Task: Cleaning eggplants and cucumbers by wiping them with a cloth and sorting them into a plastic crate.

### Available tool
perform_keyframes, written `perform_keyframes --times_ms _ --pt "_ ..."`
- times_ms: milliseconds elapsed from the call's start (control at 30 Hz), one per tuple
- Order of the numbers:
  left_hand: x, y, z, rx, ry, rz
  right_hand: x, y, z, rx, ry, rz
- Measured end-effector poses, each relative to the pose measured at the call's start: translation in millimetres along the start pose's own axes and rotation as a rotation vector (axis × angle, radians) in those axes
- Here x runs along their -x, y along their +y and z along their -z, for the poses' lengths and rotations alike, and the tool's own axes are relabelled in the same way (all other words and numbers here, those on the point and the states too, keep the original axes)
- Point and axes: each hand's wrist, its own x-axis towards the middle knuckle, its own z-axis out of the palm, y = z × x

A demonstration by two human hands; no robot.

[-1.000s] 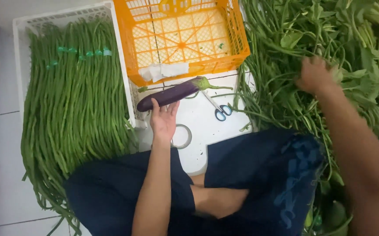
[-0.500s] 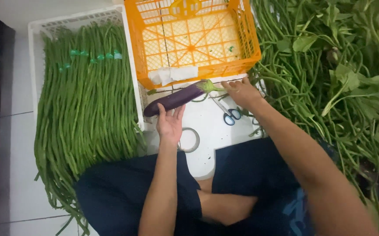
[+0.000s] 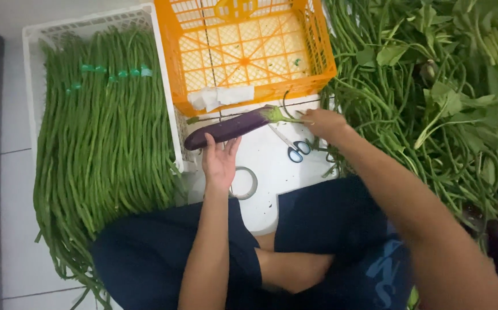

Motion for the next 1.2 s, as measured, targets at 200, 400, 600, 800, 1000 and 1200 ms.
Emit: perform_keyframes --times_ms 200,400,600,800,1000,1200 --pt "5.1 2.4 0.5 -0.016 -0.013 0.005 65.7 122.1 -15.2 -0.12 -0.086 -0.277" --pt "25.4 7.9 -34.6 0.064 0.023 -0.01 147.1 194.3 -16.0 -0.497 0.068 -0.623" --pt "29.3 8.9 -36.5 0.021 0.032 -0.003 155.5 162.1 21.7 -0.381 0.272 -0.532" --pt "16.6 -0.8 -19.9 0.0 -0.027 -0.019 138.1 118.0 27.3 -0.383 0.49 -0.372" --pt "-4.3 -4.6 -13.1 -0.088 0.206 0.026 118.1 106.3 36.9 -0.461 0.251 -0.46" --pt "-24.2 -10.1 -20.1 -0.032 0.363 0.064 115.7 23.0 74.7 -0.218 0.2 -0.393"
